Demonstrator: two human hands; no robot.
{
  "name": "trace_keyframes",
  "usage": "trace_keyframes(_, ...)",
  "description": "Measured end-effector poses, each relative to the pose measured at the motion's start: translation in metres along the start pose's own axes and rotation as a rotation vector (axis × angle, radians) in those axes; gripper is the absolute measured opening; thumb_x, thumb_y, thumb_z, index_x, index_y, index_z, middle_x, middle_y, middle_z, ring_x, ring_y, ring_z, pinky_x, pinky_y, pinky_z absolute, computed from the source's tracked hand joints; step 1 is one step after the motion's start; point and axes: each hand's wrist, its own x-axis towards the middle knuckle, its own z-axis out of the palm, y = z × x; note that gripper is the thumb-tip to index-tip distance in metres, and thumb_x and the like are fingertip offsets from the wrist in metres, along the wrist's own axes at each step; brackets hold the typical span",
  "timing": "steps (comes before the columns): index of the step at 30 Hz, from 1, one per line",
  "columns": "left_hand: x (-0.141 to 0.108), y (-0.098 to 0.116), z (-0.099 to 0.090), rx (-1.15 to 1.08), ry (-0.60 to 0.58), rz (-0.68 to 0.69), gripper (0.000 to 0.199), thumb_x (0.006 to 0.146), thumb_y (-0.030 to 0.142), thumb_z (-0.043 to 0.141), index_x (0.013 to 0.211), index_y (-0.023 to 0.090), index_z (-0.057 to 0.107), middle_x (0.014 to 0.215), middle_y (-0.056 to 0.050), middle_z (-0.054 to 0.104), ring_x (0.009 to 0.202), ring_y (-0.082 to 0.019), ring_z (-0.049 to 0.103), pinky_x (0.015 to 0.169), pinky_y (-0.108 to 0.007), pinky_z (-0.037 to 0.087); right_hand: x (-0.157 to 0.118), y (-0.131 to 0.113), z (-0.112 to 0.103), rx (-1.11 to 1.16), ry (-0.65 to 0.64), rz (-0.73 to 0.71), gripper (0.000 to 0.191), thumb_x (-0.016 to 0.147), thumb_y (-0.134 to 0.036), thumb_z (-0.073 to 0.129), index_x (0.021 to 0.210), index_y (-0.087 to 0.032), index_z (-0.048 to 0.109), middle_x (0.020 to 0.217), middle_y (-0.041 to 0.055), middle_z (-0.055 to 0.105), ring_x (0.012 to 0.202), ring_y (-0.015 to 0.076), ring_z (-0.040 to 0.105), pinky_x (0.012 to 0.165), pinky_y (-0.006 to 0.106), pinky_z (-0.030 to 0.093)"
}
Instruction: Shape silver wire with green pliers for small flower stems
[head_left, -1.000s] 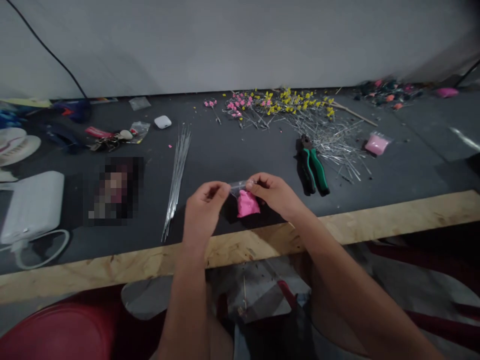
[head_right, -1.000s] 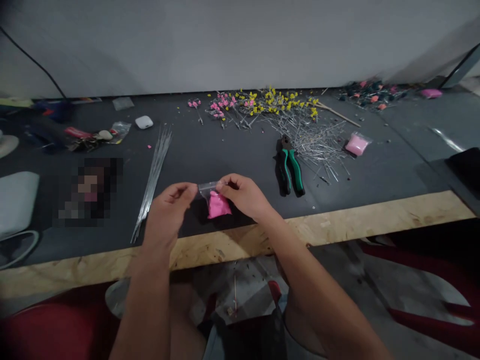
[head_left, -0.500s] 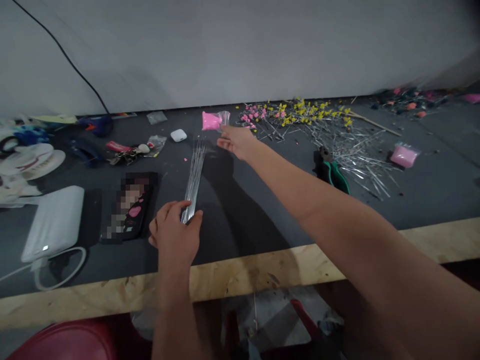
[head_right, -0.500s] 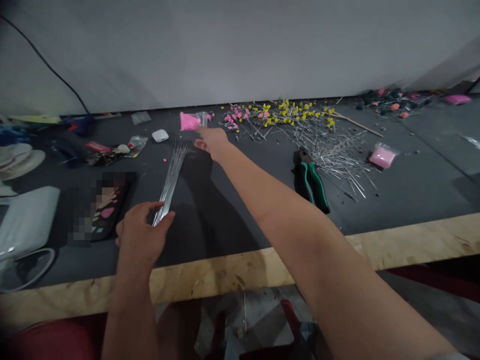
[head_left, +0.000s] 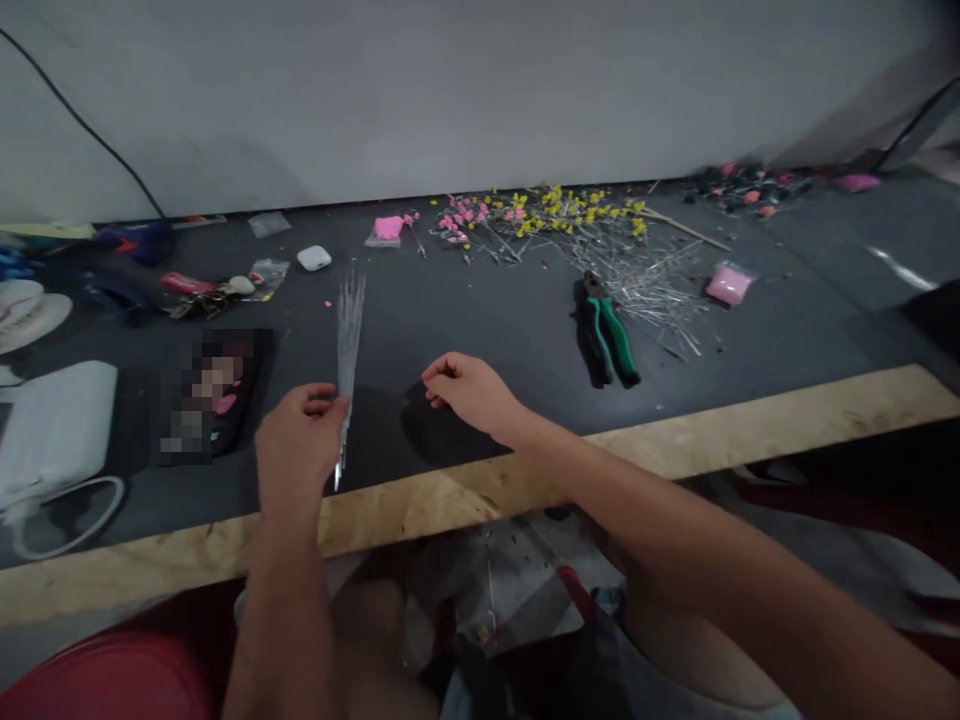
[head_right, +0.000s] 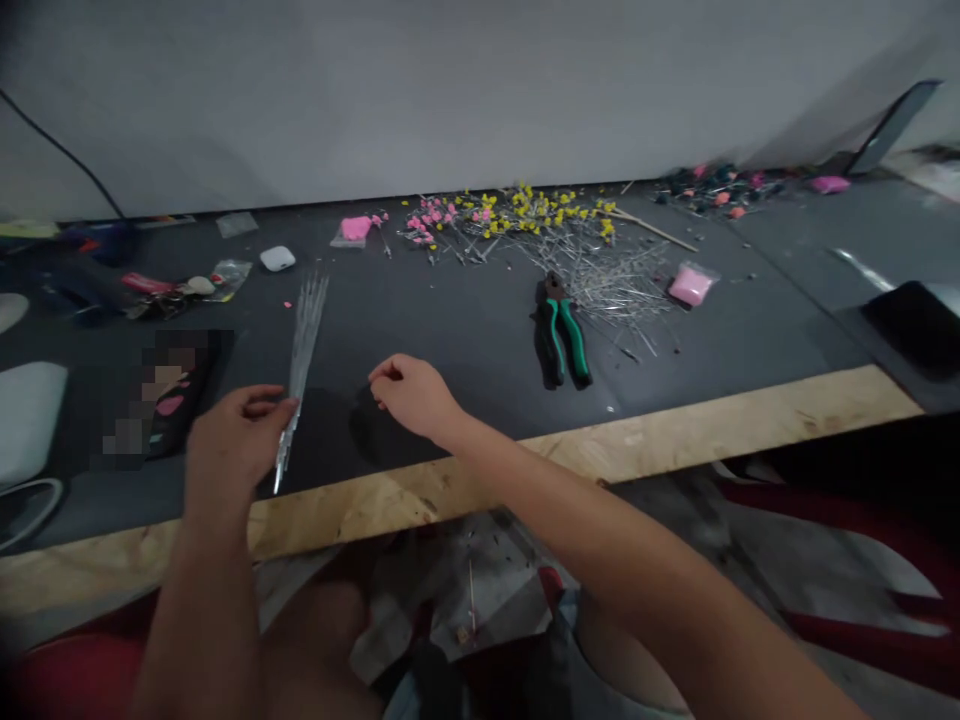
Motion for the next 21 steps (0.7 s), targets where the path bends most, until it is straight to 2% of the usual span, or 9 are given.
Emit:
trace_keyframes(3,0.002,0.002,-0.002,-0.082,0.028,-0.023,0.028,0.069,0.031,0.067,0.093,0.016,0.068,0.071,0.000,0.059,0.072,-0.017,0.055,0.069,-0.028,0.039,-0.040,0.008,-0.011,-0.038,0.010,-0.008,0.010,0.076,-0.012,0.054,0.077,-0.021,0.058,0.068,-0.0038,0.060,0.063,0.0109,0.059,0.064,0.023,0.047)
trace_keyframes(6,0.001,0.004,-0.003,-0.181,0.042,-0.061,0.032,0.067,0.026,0.069,0.097,0.014,0.068,0.069,0.002,0.058,0.066,-0.014,0.053,0.065,-0.025,0.038,-0.063,0.012,-0.021,-0.054,0.024,0.002,0.010,0.075,-0.013,0.054,0.079,-0.021,0.059,0.069,-0.0032,0.061,0.067,0.0122,0.060,0.064,0.024,0.047)
trace_keyframes(9,-0.003,0.008,-0.005,-0.324,0.045,-0.095,0.033,0.069,0.022,0.067,0.101,0.015,0.067,0.067,0.004,0.056,0.060,-0.010,0.050,0.059,-0.021,0.037,-0.069,0.014,-0.027,-0.052,0.035,0.010,0.010,0.076,-0.014,0.051,0.080,-0.021,0.058,0.070,-0.0024,0.061,0.066,0.0123,0.061,0.063,0.024,0.047)
trace_keyframes(15,-0.004,0.009,-0.008,-0.539,0.044,-0.159,0.030,0.066,0.017,0.069,0.096,0.015,0.068,0.060,0.006,0.053,0.052,-0.006,0.042,0.049,-0.017,0.032,-0.074,0.015,-0.026,-0.094,0.087,-0.033,0.011,0.075,-0.016,0.052,0.081,-0.021,0.060,0.072,-0.0029,0.060,0.067,0.0120,0.057,0.063,0.024,0.044)
trace_keyframes(18,-0.002,0.008,-0.009,-0.636,0.071,-0.206,0.031,0.064,0.016,0.069,0.095,0.015,0.068,0.061,0.006,0.052,0.051,-0.006,0.042,0.048,-0.017,0.033,-0.078,0.015,-0.021,-0.114,0.101,-0.052,0.010,0.074,-0.017,0.055,0.080,-0.022,0.062,0.070,-0.0036,0.058,0.065,0.0113,0.053,0.061,0.024,0.042)
trace_keyframes(21,-0.003,0.008,-0.011,-0.764,0.031,-0.229,0.028,0.065,0.016,0.067,0.093,0.015,0.066,0.062,0.005,0.051,0.052,-0.006,0.044,0.046,-0.016,0.036,-0.079,0.009,-0.024,-0.085,0.063,-0.058,0.009,0.074,-0.020,0.055,0.079,-0.021,0.063,0.068,-0.0032,0.059,0.061,0.0110,0.053,0.058,0.024,0.043)
